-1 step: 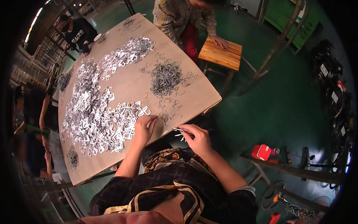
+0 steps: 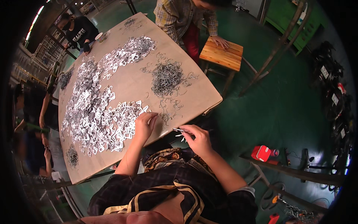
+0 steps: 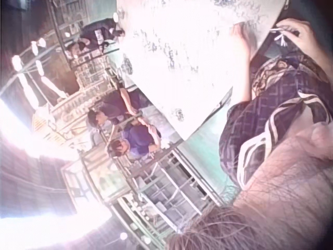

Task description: The person repeatedly picks up small metal hooks and wire loops from a table, connects them by hand, and places the assembled units onto a nearby hanging rack. Other people at the table perform similar assembly work.

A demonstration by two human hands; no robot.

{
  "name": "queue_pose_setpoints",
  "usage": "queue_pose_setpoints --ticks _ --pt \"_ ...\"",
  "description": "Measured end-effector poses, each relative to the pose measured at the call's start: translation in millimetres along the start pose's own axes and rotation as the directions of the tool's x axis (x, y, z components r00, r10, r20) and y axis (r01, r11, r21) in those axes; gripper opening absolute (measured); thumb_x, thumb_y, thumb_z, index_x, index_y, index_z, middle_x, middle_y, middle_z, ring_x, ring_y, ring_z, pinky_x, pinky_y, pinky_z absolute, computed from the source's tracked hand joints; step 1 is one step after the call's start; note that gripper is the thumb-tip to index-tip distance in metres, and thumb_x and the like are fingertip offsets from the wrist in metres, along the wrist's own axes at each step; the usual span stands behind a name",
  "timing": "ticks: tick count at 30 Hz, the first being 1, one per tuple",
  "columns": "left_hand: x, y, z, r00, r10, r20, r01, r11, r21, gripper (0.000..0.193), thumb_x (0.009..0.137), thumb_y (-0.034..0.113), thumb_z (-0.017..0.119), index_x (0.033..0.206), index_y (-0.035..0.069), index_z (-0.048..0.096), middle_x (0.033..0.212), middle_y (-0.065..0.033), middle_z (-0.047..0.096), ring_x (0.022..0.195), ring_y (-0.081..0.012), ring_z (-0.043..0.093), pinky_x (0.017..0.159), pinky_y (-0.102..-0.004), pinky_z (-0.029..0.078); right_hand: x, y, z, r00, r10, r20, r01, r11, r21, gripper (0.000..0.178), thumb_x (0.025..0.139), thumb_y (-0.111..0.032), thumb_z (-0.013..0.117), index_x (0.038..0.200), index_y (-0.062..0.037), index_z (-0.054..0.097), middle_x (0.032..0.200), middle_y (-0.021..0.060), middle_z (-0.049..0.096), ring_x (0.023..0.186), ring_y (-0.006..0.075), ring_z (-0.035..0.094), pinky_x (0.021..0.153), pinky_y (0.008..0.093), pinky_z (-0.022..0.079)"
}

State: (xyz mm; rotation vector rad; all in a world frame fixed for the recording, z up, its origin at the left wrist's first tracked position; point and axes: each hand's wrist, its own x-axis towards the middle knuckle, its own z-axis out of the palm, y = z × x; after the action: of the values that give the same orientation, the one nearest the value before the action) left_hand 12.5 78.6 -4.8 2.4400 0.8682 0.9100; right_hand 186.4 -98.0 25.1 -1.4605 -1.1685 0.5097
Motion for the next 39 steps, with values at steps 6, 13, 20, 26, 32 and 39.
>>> queue_pose_setpoints --ticks 6,13,20,26,32,39 --pt "47.8 -18.7 31.6 0.985 0.146 0.093 -0.159 0.977 0.146 0.01 0.08 0.008 0.068 0.088 0.004 0.072 0.083 -0.011 0.068 0.078 -0.0308 0.063 0.072 -0.0381 0.052 1.9 6.8 3.8 1.0 -0.018 0.001 0.018 1.0 -0.021 0.022 0.081 0.004 0.068 0.102 -0.0003 0.068 0.09 0.0117 0.07 0.079 0.0206 0.071 0.067 0.0293 0.056" --pt "80.7 -12.6 73.0 0.922 0.31 0.234 -0.37 0.884 0.286 0.012 0.074 0.009 0.058 0.075 0.003 0.068 0.082 -0.0099 0.063 0.084 -0.026 0.06 0.076 -0.0358 0.051 0.7 10.1 6.2 0.999 -0.03 0.012 0.031 0.999 -0.037 0.022 0.081 0.006 0.067 0.102 -0.0003 0.068 0.091 0.0122 0.07 0.08 0.0217 0.072 0.067 0.0299 0.056" --pt "85.7 8.5 59.9 0.831 0.381 0.404 -0.501 0.828 0.25 0.013 0.071 0.011 0.06 0.079 0.002 0.066 0.083 -0.0089 0.061 0.084 -0.025 0.059 0.077 -0.0356 0.051 -4.7 9.3 7.5 0.999 -0.026 0.03 0.027 0.999 -0.035 0.022 0.081 0.005 0.066 0.102 -0.0001 0.067 0.091 0.0124 0.07 0.08 0.0229 0.072 0.067 0.0308 0.056" --pt "85.2 -5.3 62.6 0.788 0.44 0.432 -0.556 0.809 0.19 0.015 0.072 0.01 0.06 0.083 0.003 0.067 0.087 -0.009 0.063 0.086 -0.0256 0.06 0.079 -0.0346 0.051 0.8 16.4 12.4 0.998 -0.054 0.045 0.056 0.998 -0.027 0.022 0.081 0.004 0.066 0.102 -0.0001 0.067 0.091 0.0127 0.07 0.08 0.0234 0.072 0.067 0.0309 0.056" --pt "79.2 -18.6 45.3 0.816 0.245 0.524 -0.458 0.827 0.327 0.013 0.074 0.011 0.062 0.083 0.003 0.068 0.089 -0.0112 0.065 0.09 -0.028 0.063 0.081 -0.0367 0.051 2.0 18.6 14.8 0.998 -0.053 0.032 0.054 0.998 -0.013 0.023 0.08 0.005 0.067 0.103 -0.0002 0.067 0.091 0.0122 0.07 0.08 0.023 0.071 0.067 0.031 0.056" --pt "70.4 -10.6 69.6 0.913 0.231 0.337 -0.32 0.916 0.24 0.011 0.08 0.012 0.064 0.076 0.003 0.068 0.083 -0.0128 0.064 0.08 -0.0317 0.065 0.077 -0.0406 0.054 4.6 15.5 18.2 0.998 -0.032 0.057 0.033 0.999 -0.014 0.023 0.08 0.006 0.067 0.102 -0.0002 0.067 0.09 0.0124 0.07 0.079 0.0225 0.071 0.066 0.0308 0.056"
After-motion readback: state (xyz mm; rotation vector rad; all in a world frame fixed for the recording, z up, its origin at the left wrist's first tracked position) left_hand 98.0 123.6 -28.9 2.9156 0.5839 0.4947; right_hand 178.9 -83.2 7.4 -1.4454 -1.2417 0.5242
